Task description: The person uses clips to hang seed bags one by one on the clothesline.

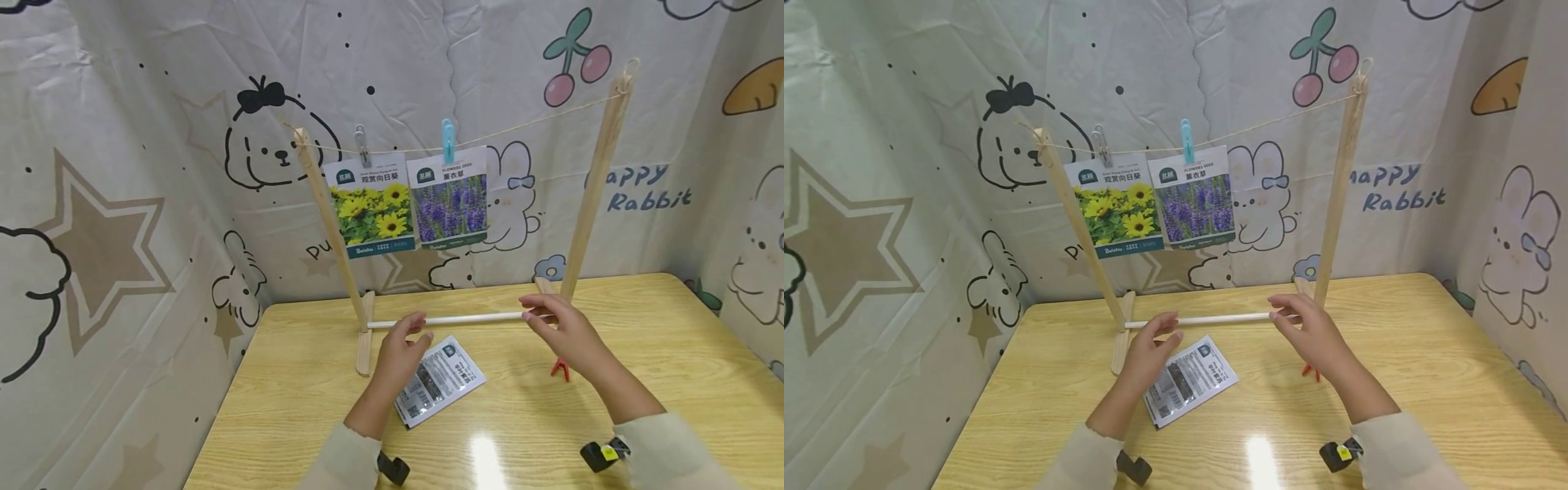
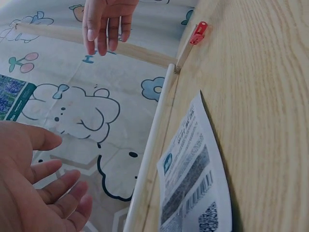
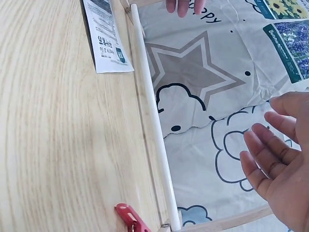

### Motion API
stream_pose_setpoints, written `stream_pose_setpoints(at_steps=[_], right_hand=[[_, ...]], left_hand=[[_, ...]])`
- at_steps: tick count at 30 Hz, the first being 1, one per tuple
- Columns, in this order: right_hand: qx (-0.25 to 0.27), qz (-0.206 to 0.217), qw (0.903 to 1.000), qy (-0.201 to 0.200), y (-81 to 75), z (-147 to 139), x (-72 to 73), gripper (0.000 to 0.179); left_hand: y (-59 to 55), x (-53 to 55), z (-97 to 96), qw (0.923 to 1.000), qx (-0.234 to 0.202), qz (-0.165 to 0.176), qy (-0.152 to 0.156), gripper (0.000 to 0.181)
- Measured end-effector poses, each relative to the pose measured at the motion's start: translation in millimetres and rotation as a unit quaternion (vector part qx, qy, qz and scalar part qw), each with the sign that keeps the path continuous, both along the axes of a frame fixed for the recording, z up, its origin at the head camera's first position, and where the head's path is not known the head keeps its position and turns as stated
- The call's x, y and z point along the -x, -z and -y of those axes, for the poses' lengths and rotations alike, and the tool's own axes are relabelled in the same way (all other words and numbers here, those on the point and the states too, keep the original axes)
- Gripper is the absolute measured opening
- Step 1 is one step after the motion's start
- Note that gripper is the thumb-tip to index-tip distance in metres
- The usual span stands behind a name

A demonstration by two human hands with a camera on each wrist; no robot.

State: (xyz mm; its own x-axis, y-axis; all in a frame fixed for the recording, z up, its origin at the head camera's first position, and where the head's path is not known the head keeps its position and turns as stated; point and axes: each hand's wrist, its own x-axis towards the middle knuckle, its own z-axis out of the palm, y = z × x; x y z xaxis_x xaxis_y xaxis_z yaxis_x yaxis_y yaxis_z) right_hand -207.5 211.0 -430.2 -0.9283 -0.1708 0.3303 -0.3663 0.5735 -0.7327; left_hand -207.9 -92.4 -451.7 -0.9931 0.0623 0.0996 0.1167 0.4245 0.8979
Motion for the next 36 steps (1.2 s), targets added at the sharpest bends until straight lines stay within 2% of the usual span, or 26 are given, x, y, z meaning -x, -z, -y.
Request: stream_pose_setpoints(at_steps=[8, 20, 28, 33, 36], right_hand=[[-0.011, 0.007, 0.9999, 0.006, 9.4, -2.7, -3.8, 0.036], [-0.04, 0.034, 0.9982, 0.027, 25.2, -4.7, -7.0, 0.042], [-0.05, 0.046, 0.9969, 0.04, 36.8, -8.4, -7.0, 0.045], [-0.057, 0.077, 0.9941, 0.051, 44.1, -13.6, -7.8, 0.051], [-0.063, 0.096, 0.9918, 0.055, 48.5, -16.7, -10.0, 0.055]], left_hand=[[9.9, -1.1, 2.8, 0.9999, 0.009, 0.004, 0.008, 0.048], [23.5, -6.9, 3.1, 0.9988, 0.032, 0.036, 0.003, 0.055], [29.8, -11.6, 4.1, 0.9942, 0.096, 0.047, 0.015, 0.052], [32.8, -14.1, 3.3, 0.9885, 0.135, 0.061, 0.03, 0.052], [35.0, -16.1, 3.0, 0.9865, 0.148, 0.057, 0.038, 0.055]])
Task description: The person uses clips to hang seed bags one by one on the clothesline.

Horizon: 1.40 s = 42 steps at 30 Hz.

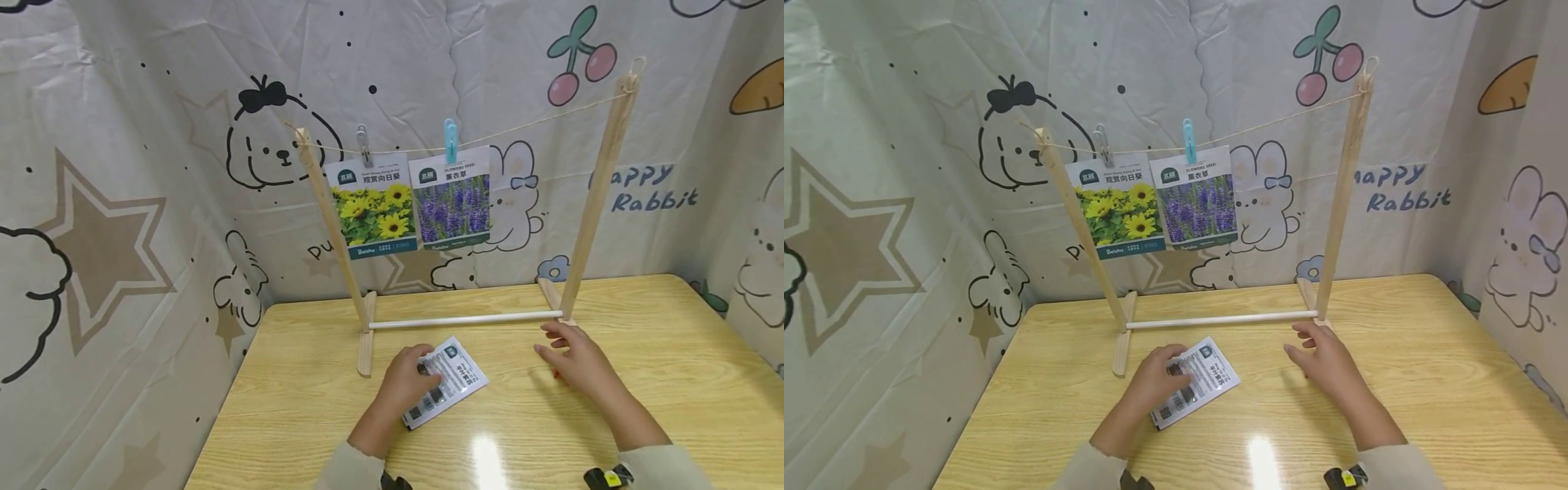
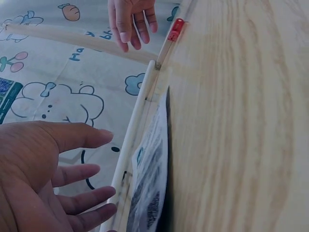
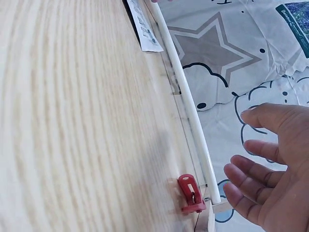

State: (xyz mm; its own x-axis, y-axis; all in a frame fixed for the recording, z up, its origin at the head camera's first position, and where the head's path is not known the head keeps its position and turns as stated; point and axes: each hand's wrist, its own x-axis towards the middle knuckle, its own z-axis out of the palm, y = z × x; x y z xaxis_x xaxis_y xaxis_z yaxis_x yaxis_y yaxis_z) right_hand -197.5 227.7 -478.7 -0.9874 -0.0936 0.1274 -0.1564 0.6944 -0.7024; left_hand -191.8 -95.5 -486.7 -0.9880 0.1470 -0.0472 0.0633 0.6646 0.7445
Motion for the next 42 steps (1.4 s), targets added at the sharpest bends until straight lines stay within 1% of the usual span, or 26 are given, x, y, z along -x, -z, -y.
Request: stream_pose_setpoints(at_steps=[5, 12, 16, 21, 26, 30, 36, 38, 42], right_hand=[[-0.013, 0.015, 0.9998, 0.008, 6.3, -4.3, -3.8, 0.055], [-0.031, 0.002, 0.9992, 0.025, 12.9, -9.9, -7.1, 0.053], [-0.05, 0.0, 0.9978, 0.044, 16.1, -11.5, -9.5, 0.046], [-0.081, 0.002, 0.9953, 0.054, 20.7, -13.1, -9.3, 0.04], [-0.095, 0.02, 0.9933, 0.062, 22.2, -13.9, -9.3, 0.042], [-0.096, 0.034, 0.9921, 0.074, 21.4, -15.5, -10.8, 0.045], [-0.092, 0.042, 0.9915, 0.081, 22.3, -16.7, -11.8, 0.047], [-0.089, 0.042, 0.992, 0.079, 22.9, -16.1, -11.8, 0.046], [-0.086, 0.04, 0.9929, 0.072, 23.5, -13.6, -12.2, 0.036]], left_hand=[[2.1, -2.9, -2.1, 0.9997, 0.019, -0.011, 0.009, 0.058], [6.2, -5.7, -5.8, 0.9965, 0.076, -0.031, 0.015, 0.061], [9.2, -7.2, -5.4, 0.9946, 0.096, -0.032, 0.026, 0.062], [11.1, -9.0, -3.6, 0.9927, 0.108, -0.034, 0.042, 0.065], [13.0, -11.3, -2.5, 0.9899, 0.123, -0.047, 0.052, 0.069], [13.7, -11.5, -3.0, 0.9875, 0.134, -0.057, 0.061, 0.075], [12.1, -11.6, -3.5, 0.9853, 0.146, -0.053, 0.071, 0.084], [11.0, -11.8, -3.1, 0.9845, 0.151, -0.051, 0.074, 0.086], [9.5, -11.6, -1.7, 0.9843, 0.152, -0.044, 0.079, 0.085]])
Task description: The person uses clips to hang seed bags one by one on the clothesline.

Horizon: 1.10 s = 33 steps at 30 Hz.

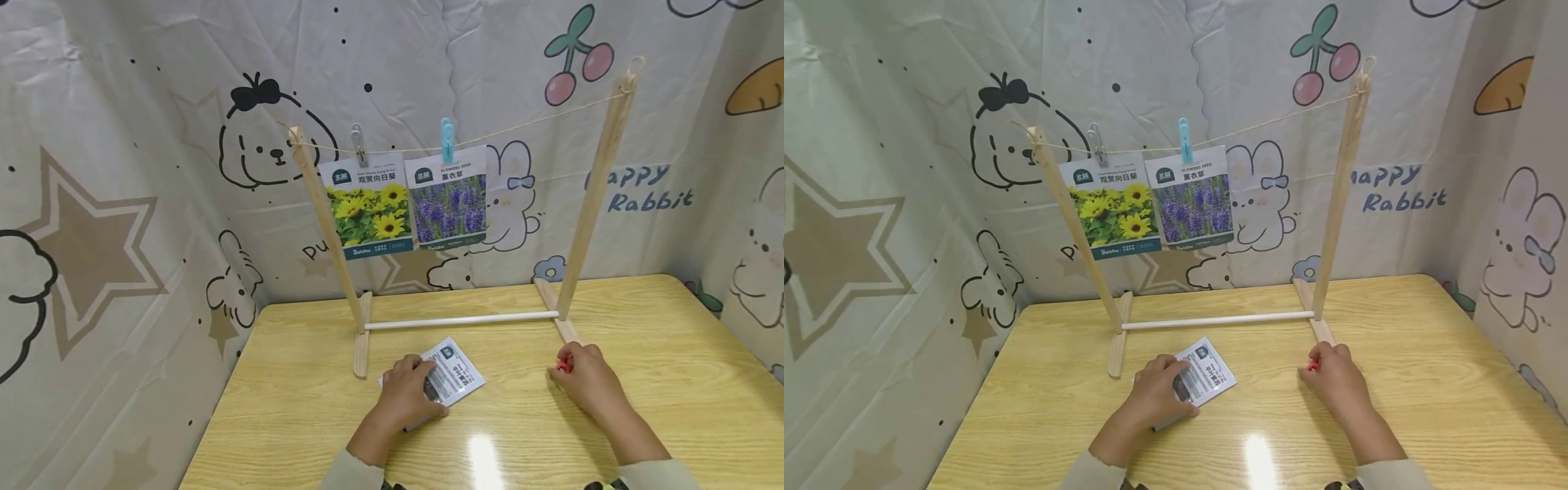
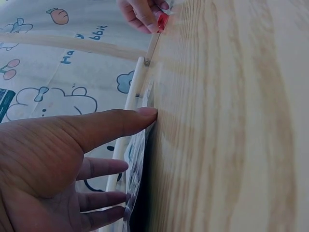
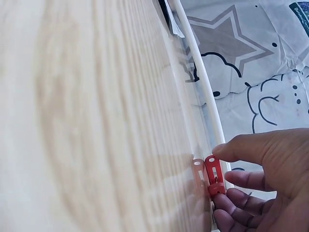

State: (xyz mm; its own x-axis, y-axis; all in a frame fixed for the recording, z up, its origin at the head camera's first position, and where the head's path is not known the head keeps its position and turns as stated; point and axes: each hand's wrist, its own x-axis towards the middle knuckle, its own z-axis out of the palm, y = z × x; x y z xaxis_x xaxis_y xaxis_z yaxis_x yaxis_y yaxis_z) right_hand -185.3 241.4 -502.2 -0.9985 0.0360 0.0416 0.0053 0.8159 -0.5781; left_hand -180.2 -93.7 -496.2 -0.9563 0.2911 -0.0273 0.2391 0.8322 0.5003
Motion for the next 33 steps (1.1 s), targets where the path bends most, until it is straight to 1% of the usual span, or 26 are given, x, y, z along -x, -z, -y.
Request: stream_pose_setpoints(at_steps=[4, 7, 11, 15, 18, 21, 27, 31, 33], right_hand=[[0.001, -0.008, 0.9999, -0.006, 0.4, 3.0, -0.2, 0.031], [0.004, -0.015, 0.9998, -0.008, 1.3, 4.6, 1.1, 0.034], [0.008, -0.011, 0.9998, -0.013, 1.4, 5.7, 3.1, 0.04], [0.003, -0.002, 0.9998, -0.019, 0.7, 5.6, 4.3, 0.043], [-0.004, 0.003, 0.9998, -0.02, 0.4, 4.7, 4.1, 0.043], [-0.013, 0.003, 0.9997, -0.018, 0.1, 3.4, 3.1, 0.04], [-0.014, 0.001, 0.9998, -0.012, -0.6, 1.9, 1.2, 0.037], [-0.017, 0.007, 0.9998, -0.008, -1.0, 1.8, 0.6, 0.039], [-0.019, 0.01, 0.9998, -0.006, -2.2, 1.8, -0.2, 0.04]], left_hand=[[-0.9, 0.6, 1.7, 0.9999, -0.003, 0.009, 0.004, 0.082], [-1.2, 1.5, 3.4, 0.9999, -0.003, 0.01, 0.01, 0.079], [-1.4, 2.5, 6.3, 0.9999, -0.008, 0.008, 0.012, 0.074], [-1.3, 2.7, 7.6, 0.9999, 0.002, 0.004, 0.015, 0.071], [-0.9, 2.3, 7.4, 0.9996, 0.019, 0.002, 0.022, 0.07], [-0.4, 1.9, 6.7, 0.9993, 0.025, 0.0, 0.028, 0.067], [-0.4, -0.9, 2.7, 0.998, 0.048, -0.019, 0.037, 0.061], [-2.0, -5.3, -2.4, 0.9968, 0.061, -0.041, 0.032, 0.059], [-1.1, -6.3, -4.6, 0.9967, 0.057, -0.049, 0.028, 0.057]])
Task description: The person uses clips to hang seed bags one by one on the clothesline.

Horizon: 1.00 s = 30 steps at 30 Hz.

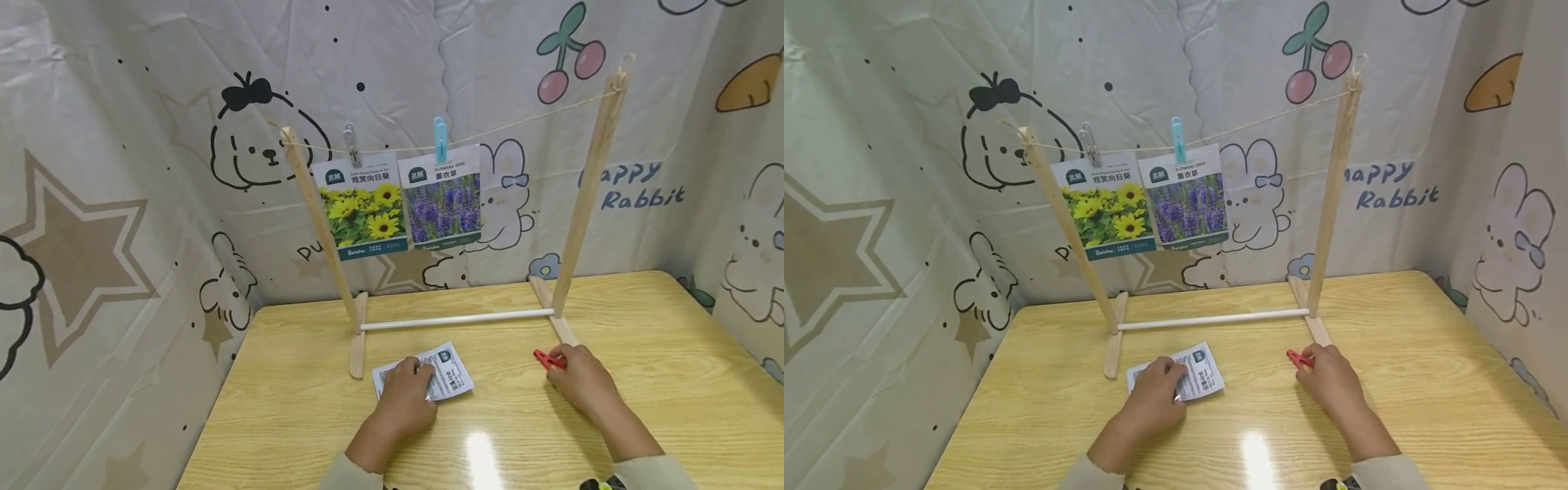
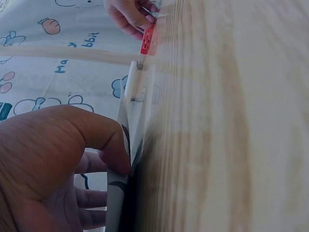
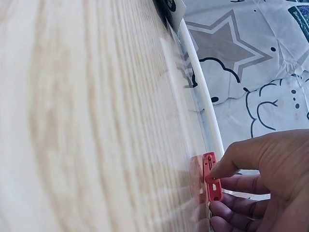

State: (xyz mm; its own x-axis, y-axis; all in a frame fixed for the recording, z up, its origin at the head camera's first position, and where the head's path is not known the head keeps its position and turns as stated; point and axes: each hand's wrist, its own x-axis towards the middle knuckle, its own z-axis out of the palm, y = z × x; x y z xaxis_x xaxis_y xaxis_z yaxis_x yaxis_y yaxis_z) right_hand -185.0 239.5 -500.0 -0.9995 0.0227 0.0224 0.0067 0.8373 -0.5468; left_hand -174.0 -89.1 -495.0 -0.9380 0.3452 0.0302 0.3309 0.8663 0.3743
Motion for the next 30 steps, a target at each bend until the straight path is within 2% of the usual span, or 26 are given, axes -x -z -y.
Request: stream_pose_setpoints(at_steps=[2, 6, 10, 15, 24, 30], right_hand=[[-0.002, 0.002, 1.0, 0.002, -1.0, 0.3, -0.7, 0.04], [-0.004, 0.001, 1.0, 0.003, -2.8, 0.2, -1.7, 0.038], [-0.002, 0.006, 1.0, 0.003, -4.1, -0.2, -0.6, 0.037], [-0.003, 0.011, 0.9999, 0.003, -4.8, -0.5, 2.1, 0.037], [0.015, -0.01, 0.9998, 0.009, -5.6, 0.9, 2.4, 0.035], [0.035, -0.035, 0.9987, 0.015, -6.2, 2.8, 3.2, 0.035]], left_hand=[[2.0, 0.1, -1.1, 1.0, -0.006, -0.002, -0.002, 0.056], [6.2, 1.6, -1.7, 0.9995, -0.025, 0.015, -0.009, 0.054], [6.1, 4.0, -2.1, 0.9987, -0.042, 0.021, -0.018, 0.05], [3.4, 6.7, -1.3, 0.9976, -0.06, 0.016, -0.03, 0.044], [-4.2, 9.0, 0.6, 0.9927, -0.107, -0.006, -0.056, 0.036], [-8.2, 11.5, 3.3, 0.9902, -0.126, -0.026, -0.055, 0.033]])
